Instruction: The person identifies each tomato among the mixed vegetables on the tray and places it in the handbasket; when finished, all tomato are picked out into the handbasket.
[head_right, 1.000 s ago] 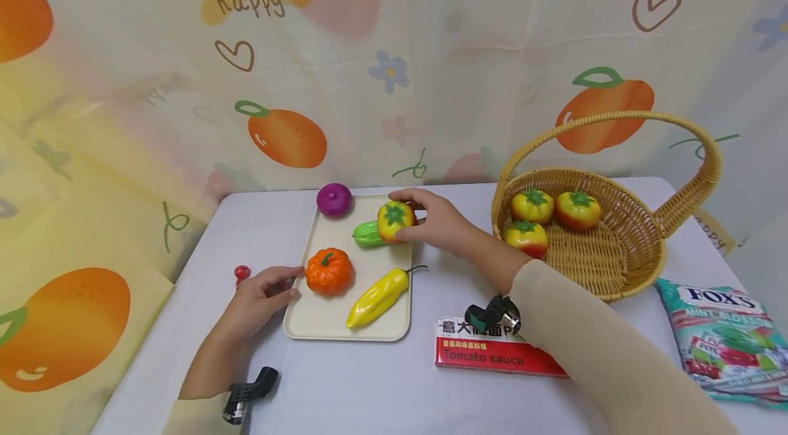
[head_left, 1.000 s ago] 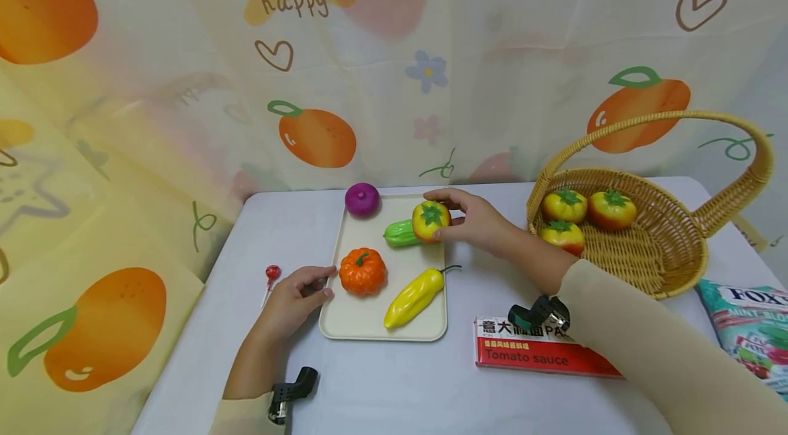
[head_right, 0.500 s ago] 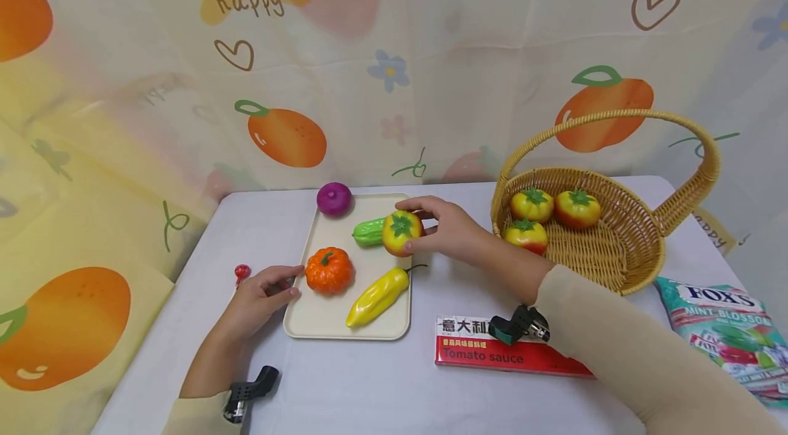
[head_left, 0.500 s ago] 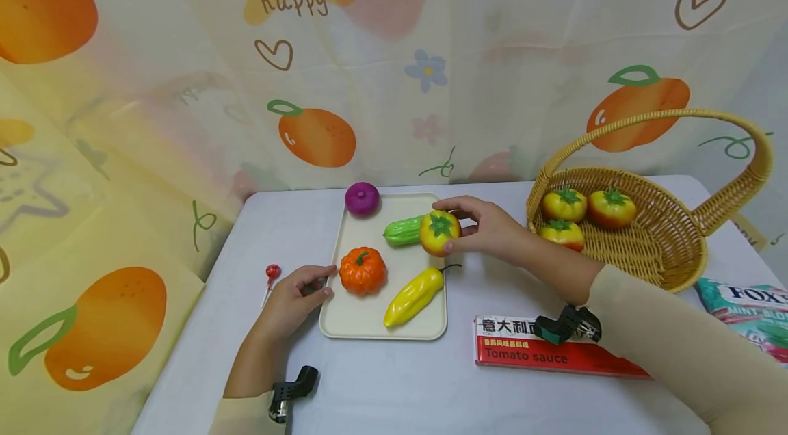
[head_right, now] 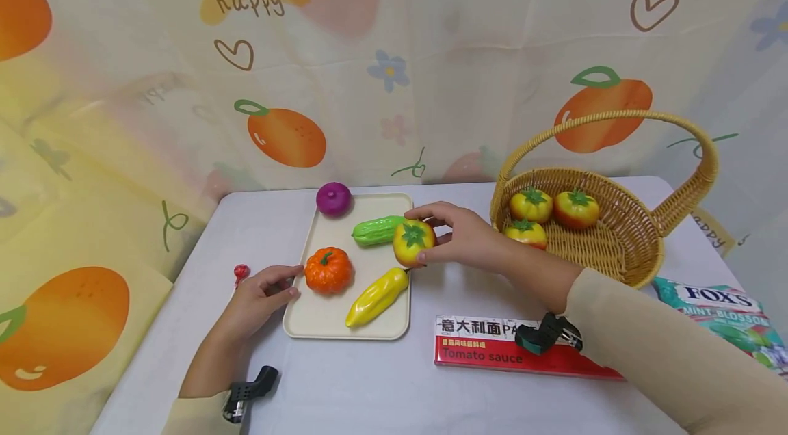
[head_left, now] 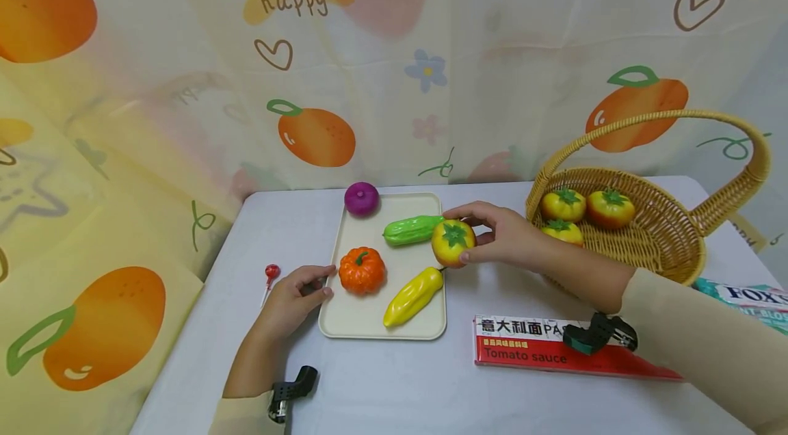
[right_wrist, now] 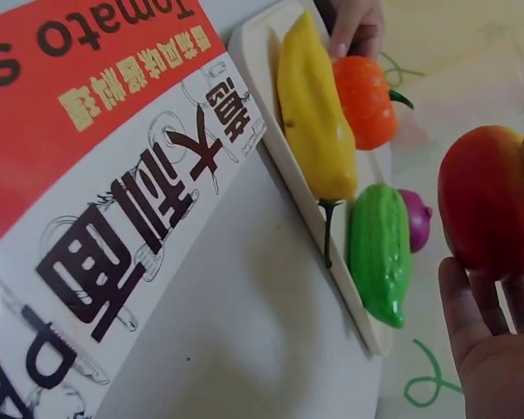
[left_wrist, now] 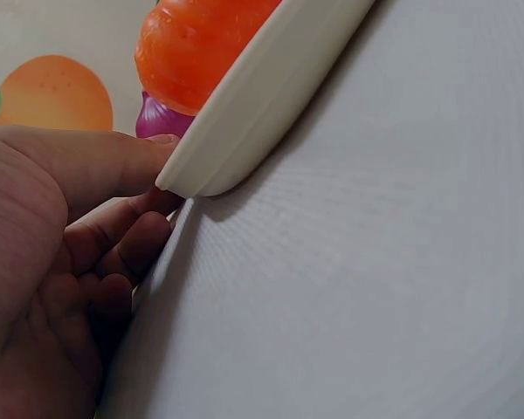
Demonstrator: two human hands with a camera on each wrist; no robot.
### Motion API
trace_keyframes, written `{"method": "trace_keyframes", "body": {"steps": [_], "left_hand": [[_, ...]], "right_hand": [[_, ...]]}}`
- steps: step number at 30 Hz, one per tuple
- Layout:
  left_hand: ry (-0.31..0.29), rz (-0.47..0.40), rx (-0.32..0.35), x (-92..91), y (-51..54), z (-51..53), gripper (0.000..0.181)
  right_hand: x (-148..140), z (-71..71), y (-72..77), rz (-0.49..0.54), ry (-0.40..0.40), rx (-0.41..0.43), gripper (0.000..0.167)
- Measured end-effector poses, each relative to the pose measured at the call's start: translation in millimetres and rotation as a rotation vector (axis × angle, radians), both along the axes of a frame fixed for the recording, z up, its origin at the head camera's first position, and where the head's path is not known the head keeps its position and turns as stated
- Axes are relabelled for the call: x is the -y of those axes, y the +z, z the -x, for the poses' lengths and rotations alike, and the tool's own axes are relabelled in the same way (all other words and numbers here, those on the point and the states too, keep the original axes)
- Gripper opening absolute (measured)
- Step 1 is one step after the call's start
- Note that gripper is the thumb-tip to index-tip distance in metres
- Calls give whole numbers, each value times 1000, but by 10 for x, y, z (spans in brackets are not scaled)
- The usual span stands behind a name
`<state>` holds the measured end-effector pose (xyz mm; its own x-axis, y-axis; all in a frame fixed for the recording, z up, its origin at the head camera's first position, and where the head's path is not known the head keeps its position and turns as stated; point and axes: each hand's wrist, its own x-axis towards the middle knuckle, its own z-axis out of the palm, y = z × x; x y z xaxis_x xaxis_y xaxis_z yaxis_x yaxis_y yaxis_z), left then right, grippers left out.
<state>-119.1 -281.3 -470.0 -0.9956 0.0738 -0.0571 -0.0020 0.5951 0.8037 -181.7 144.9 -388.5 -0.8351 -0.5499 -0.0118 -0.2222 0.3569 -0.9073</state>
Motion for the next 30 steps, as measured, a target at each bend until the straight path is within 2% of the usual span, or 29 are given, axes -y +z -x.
{"method": "trace_keyframes", "body": {"steps": [10, 16, 24, 30], "left_hand": [[1, -10, -1, -3, -2, 4, 39], [6, -9, 2, 1, -14, 14, 38], [8, -3, 17, -11, -9, 34, 40], [30, 9, 37, -6, -17, 31, 41]], "right_hand": [[-139, -144, 90, 1, 17, 51, 71], [-255, -230, 109, -8, 12, 49, 71], [-511, -371, 123, -59, -64, 50, 72], [-739, -448, 206, -96, -97, 22, 69]]}}
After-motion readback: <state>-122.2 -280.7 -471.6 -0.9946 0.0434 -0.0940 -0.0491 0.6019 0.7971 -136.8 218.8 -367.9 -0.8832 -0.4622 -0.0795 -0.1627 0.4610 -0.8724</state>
